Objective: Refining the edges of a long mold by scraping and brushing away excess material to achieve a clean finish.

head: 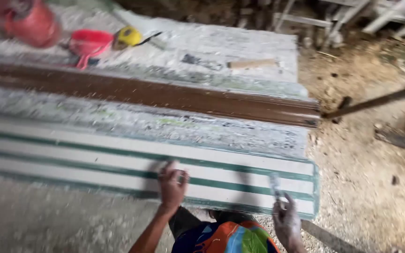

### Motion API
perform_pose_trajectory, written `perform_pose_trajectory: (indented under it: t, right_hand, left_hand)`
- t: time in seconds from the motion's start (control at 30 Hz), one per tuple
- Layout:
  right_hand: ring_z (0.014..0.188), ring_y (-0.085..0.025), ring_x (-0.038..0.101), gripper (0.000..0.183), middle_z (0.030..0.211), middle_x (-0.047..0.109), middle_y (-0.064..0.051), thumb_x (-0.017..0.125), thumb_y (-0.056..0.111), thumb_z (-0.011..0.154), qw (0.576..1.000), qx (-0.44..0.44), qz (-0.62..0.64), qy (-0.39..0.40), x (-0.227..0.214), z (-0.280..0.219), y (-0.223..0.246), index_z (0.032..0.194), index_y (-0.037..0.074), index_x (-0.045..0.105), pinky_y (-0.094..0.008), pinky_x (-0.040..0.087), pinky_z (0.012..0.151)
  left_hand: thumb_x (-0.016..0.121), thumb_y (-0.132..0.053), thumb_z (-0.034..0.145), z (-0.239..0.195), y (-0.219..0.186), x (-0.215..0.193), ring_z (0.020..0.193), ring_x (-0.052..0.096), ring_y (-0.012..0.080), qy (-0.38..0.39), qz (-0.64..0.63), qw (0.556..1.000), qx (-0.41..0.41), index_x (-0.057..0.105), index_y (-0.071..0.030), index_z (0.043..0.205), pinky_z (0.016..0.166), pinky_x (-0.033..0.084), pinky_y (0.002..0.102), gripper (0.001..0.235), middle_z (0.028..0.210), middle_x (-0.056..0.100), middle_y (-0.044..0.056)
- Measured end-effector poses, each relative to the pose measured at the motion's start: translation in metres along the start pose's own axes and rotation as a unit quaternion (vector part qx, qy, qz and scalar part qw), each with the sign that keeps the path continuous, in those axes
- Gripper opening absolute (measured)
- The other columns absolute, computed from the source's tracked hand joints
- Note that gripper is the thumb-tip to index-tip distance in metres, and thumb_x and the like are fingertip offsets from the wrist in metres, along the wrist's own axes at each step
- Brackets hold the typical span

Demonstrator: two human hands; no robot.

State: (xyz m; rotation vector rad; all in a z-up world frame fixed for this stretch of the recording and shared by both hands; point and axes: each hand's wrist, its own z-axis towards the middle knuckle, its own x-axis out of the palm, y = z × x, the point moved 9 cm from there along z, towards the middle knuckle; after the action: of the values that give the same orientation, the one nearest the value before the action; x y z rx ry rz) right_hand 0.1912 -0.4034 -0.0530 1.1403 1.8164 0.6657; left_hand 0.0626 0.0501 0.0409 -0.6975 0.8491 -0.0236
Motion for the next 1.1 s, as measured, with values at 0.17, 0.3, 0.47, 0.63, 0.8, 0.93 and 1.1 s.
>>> perform_pose_trajectory:
  t: [0.17, 0.3, 0.47, 0.63, 0.8, 0.93, 1.1]
  right_hand:
    - [0.081, -0.035, 0.07, 0.064, 0.107, 0.064, -0.009, 0.045, 0.048, 0.097, 0.827, -0.214, -0.475, 0.211, 0.091, -0.032, 0.097, 0.158, 0.043, 0.026, -0.053, 0.06, 0.065]
    - [0.053, -0.016, 0.057, 0.06, 0.123, 0.052, -0.011, 0.025, 0.049, 0.103, 0.716, -0.26, -0.594, 0.259, 0.114, -0.008, 0.1, 0.161, 0.036, 0.015, -0.026, 0.044, 0.033]
    - [0.054, -0.007, 0.052, 0.055, 0.123, 0.057, -0.007, 0.024, 0.055, 0.103, 0.638, -0.173, -0.704, 0.259, 0.088, 0.029, 0.142, 0.156, 0.039, 0.022, -0.018, 0.04, 0.032]
    - [0.056, -0.02, 0.064, 0.053, 0.113, 0.062, -0.007, 0.021, 0.049, 0.106, 0.555, -0.245, -0.749, 0.266, 0.118, 0.018, 0.187, 0.158, 0.046, 0.026, -0.032, 0.057, 0.047]
    - [0.088, -0.035, 0.076, 0.038, 0.102, 0.065, -0.008, 0.039, 0.045, 0.102, 0.539, -0.346, -0.717, 0.275, 0.181, -0.016, 0.219, 0.131, 0.038, 0.062, -0.05, 0.063, 0.077]
    - [0.094, -0.035, 0.076, 0.041, 0.105, 0.066, -0.006, 0.035, 0.049, 0.101, 0.527, -0.31, -0.739, 0.282, 0.149, 0.012, 0.199, 0.137, 0.047, 0.055, -0.05, 0.064, 0.081]
    - [0.094, -0.041, 0.075, 0.046, 0.106, 0.066, -0.011, 0.033, 0.045, 0.101, 0.533, -0.327, -0.719, 0.304, 0.208, -0.024, 0.219, 0.144, 0.044, 0.048, -0.054, 0.062, 0.079]
  left_hand:
    - [0.067, -0.028, 0.096, -0.067, 0.084, -0.078, 0.133, 0.052, 0.0451, -0.079, 0.147, 0.962, -0.217, 0.064, -0.005, 0.128, 0.104, 0.044, 0.057, 0.04, 0.14, 0.058, 0.026]
    - [0.066, -0.044, 0.094, -0.115, 0.106, -0.079, 0.151, 0.029, 0.0475, -0.025, 0.165, 0.93, -0.328, 0.045, 0.001, 0.153, 0.108, 0.037, 0.065, 0.077, 0.162, 0.033, 0.032]
    - [0.064, -0.06, 0.089, -0.103, 0.109, -0.066, 0.156, 0.013, 0.0486, 0.058, 0.136, 0.911, -0.384, 0.025, 0.0, 0.163, 0.112, 0.028, 0.069, 0.103, 0.17, 0.008, 0.03]
    - [0.057, -0.075, 0.083, -0.091, 0.11, -0.045, 0.156, -0.006, 0.0498, 0.174, 0.084, 0.856, -0.479, 0.007, -0.009, 0.167, 0.116, 0.014, 0.074, 0.117, 0.171, -0.012, 0.023]
    - [0.055, -0.076, 0.083, -0.077, 0.09, -0.054, 0.154, 0.01, 0.0579, 0.262, 0.055, 0.805, -0.529, -0.001, -0.018, 0.169, 0.113, 0.003, 0.083, 0.118, 0.173, -0.006, 0.024]
    - [0.054, -0.076, 0.084, -0.073, 0.087, -0.062, 0.154, -0.001, 0.0578, 0.264, 0.043, 0.803, -0.533, -0.004, -0.018, 0.169, 0.112, 0.002, 0.084, 0.117, 0.173, -0.012, 0.022]
    - [0.049, -0.076, 0.09, -0.063, 0.075, -0.076, 0.15, 0.023, 0.0567, 0.278, 0.025, 0.813, -0.511, -0.014, -0.02, 0.167, 0.113, 0.01, 0.082, 0.114, 0.171, -0.018, 0.023]
